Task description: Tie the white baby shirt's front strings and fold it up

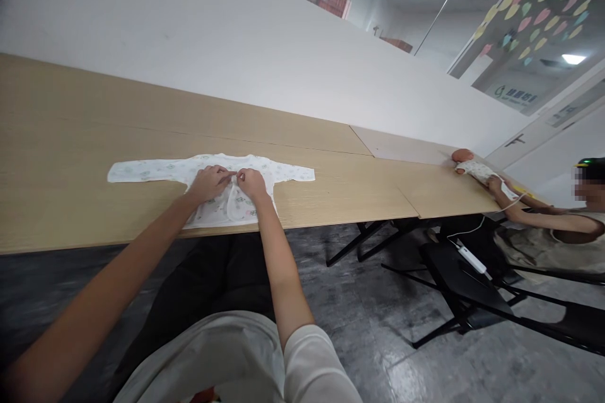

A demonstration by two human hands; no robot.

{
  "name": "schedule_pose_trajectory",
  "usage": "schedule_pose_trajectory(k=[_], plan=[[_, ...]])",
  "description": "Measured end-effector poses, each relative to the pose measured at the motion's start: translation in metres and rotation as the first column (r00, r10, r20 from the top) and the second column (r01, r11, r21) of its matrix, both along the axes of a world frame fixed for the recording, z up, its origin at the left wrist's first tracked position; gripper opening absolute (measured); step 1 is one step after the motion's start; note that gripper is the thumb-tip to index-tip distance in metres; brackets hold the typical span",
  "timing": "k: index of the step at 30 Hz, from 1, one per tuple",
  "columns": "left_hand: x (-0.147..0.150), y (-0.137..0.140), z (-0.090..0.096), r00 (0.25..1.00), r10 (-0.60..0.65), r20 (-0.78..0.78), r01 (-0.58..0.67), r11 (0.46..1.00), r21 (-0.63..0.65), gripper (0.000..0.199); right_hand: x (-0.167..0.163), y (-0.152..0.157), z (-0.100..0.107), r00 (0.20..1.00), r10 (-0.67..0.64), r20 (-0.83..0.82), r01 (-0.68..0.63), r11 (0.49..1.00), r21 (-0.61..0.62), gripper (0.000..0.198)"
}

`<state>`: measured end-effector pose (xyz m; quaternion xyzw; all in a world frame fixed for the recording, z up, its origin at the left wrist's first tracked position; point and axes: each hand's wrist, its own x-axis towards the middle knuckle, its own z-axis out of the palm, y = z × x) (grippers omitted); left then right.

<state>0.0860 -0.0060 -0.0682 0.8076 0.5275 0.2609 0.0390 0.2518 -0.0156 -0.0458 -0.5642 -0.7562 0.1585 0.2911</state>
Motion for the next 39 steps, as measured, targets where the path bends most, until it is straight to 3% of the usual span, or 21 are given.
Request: schedule_pose_trajectory(k=[7, 15, 19, 22, 25, 28, 36, 39], plan=[[0.0, 0.002, 0.0, 0.998, -0.001, 0.062, 0.002, 1.0, -0.025, 0.035, -0.002, -0.001, -0.001, 0.999, 0.006, 0.034, -0.006, 1.0, -0.004, 0.021], [0.0, 0.0, 0.006, 0.999, 0.039, -0.001, -0.039, 0.999, -0.011, 0.034, -0.001, -0.011, 0.004, 0.998, -0.064, 0.013, 0.063, 0.998, 0.011, 0.012], [-0.004, -0.003, 0.01, 0.997, 0.058, 0.047, -0.058, 0.998, -0.007, 0.031, -0.003, -0.03, 0.011, 0.996, -0.089, 0.013, 0.09, 0.995, -0.037, 0.029], [-0.008, -0.007, 0.012, 0.99, 0.004, 0.139, 0.001, 0.999, -0.038, 0.029, -0.007, -0.04, 0.012, 0.995, -0.037, 0.097, 0.045, 0.995, -0.089, 0.036], [-0.01, -0.012, 0.014, 0.963, -0.114, 0.245, 0.142, 0.985, -0.101, 0.026, -0.008, -0.042, 0.01, 0.991, -0.019, 0.13, 0.034, 0.993, -0.115, 0.029], [-0.01, -0.019, 0.015, 0.933, -0.185, 0.31, 0.239, 0.96, -0.146, 0.027, -0.002, -0.04, 0.006, 0.999, -0.025, 0.038, 0.03, 0.991, -0.133, 0.017], [-0.007, -0.025, 0.009, 0.919, -0.208, 0.336, 0.267, 0.953, -0.141, 0.03, 0.013, -0.037, -0.006, 0.956, 0.006, -0.293, -0.047, 0.99, -0.136, 0.006], [-0.007, -0.025, 0.008, 0.916, -0.229, 0.328, 0.291, 0.944, -0.153, 0.029, 0.014, -0.036, -0.007, 0.932, -0.013, -0.361, -0.052, 0.984, -0.169, 0.012]])
